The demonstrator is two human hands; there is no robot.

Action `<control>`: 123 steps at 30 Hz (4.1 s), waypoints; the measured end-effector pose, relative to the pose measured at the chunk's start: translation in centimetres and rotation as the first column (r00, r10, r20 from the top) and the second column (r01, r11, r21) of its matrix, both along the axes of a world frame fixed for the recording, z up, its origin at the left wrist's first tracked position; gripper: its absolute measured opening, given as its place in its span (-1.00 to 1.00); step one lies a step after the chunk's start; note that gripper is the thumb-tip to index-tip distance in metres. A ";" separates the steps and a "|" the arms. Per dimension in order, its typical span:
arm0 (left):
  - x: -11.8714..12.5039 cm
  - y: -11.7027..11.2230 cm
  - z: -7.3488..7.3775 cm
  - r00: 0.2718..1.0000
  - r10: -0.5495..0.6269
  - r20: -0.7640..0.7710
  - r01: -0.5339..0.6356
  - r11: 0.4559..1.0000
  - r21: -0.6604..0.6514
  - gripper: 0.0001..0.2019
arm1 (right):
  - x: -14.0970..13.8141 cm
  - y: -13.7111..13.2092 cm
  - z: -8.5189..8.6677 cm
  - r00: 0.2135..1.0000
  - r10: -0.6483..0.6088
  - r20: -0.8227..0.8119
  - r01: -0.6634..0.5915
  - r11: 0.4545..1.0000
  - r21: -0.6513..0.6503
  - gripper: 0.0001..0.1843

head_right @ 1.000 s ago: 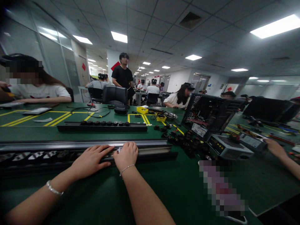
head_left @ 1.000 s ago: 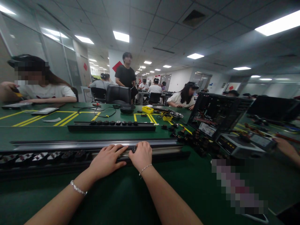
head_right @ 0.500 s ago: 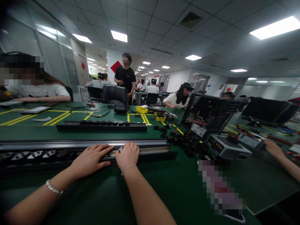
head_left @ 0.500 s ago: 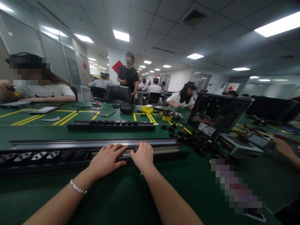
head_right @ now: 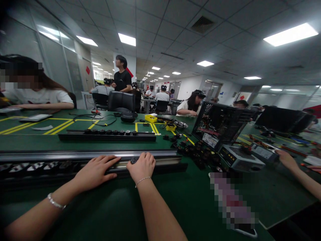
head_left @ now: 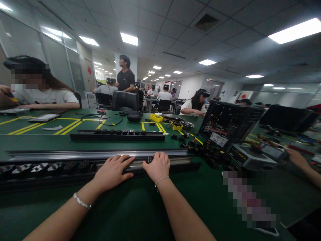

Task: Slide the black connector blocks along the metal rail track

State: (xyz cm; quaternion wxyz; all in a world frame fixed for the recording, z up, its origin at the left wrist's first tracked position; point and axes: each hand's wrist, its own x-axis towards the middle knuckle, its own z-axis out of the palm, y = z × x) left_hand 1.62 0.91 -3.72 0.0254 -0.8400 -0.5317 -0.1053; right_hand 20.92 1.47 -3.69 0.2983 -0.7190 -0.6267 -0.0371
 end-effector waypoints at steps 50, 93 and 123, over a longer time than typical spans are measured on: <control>-0.2 -0.1 0.4 1.000 0.014 -0.003 -0.014 1.000 -0.022 -0.33 | 2.8 0.1 0.5 0.992 0.062 -0.108 -0.071 0.995 -0.076 -0.69; -0.2 -0.2 0.4 1.000 0.017 -0.017 -0.018 1.000 -0.019 -0.33 | 5.9 0.3 -0.7 0.997 -0.042 -0.059 0.042 0.999 0.001 -0.45; -0.3 -0.1 0.3 1.000 0.007 -0.013 -0.007 1.000 -0.013 -0.33 | 7.2 0.4 -0.4 0.995 -0.006 -0.104 0.004 1.000 -0.025 -0.61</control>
